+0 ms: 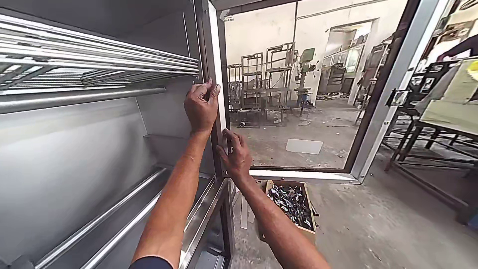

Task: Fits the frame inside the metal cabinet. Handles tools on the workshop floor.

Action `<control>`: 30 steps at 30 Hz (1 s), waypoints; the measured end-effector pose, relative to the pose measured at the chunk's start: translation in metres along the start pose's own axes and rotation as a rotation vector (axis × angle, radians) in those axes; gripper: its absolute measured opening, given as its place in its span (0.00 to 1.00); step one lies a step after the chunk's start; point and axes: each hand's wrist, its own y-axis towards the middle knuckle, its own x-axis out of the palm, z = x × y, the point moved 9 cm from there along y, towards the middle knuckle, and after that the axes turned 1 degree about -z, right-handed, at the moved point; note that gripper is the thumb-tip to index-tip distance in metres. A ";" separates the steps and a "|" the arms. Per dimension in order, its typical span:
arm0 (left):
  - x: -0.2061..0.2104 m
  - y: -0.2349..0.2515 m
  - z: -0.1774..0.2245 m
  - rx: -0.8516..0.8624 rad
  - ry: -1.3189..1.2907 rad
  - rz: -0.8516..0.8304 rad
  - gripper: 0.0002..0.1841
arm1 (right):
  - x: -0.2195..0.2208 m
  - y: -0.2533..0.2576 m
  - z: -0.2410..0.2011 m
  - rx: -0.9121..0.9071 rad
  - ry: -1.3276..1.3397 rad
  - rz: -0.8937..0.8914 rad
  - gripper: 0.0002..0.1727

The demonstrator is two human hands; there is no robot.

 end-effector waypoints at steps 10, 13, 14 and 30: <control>0.001 0.003 -0.005 -0.110 -0.061 -0.063 0.17 | -0.001 -0.001 0.001 0.029 0.007 0.024 0.33; 0.001 0.006 -0.006 -0.219 -0.146 -0.068 0.17 | 0.001 0.001 0.002 0.024 0.045 0.001 0.32; 0.000 0.006 -0.005 -0.230 -0.175 -0.072 0.18 | 0.002 0.001 0.003 0.030 0.079 -0.032 0.32; 0.042 -0.102 0.281 -0.196 -1.467 -0.679 0.16 | -0.281 -0.058 -0.037 0.041 0.115 -0.178 0.11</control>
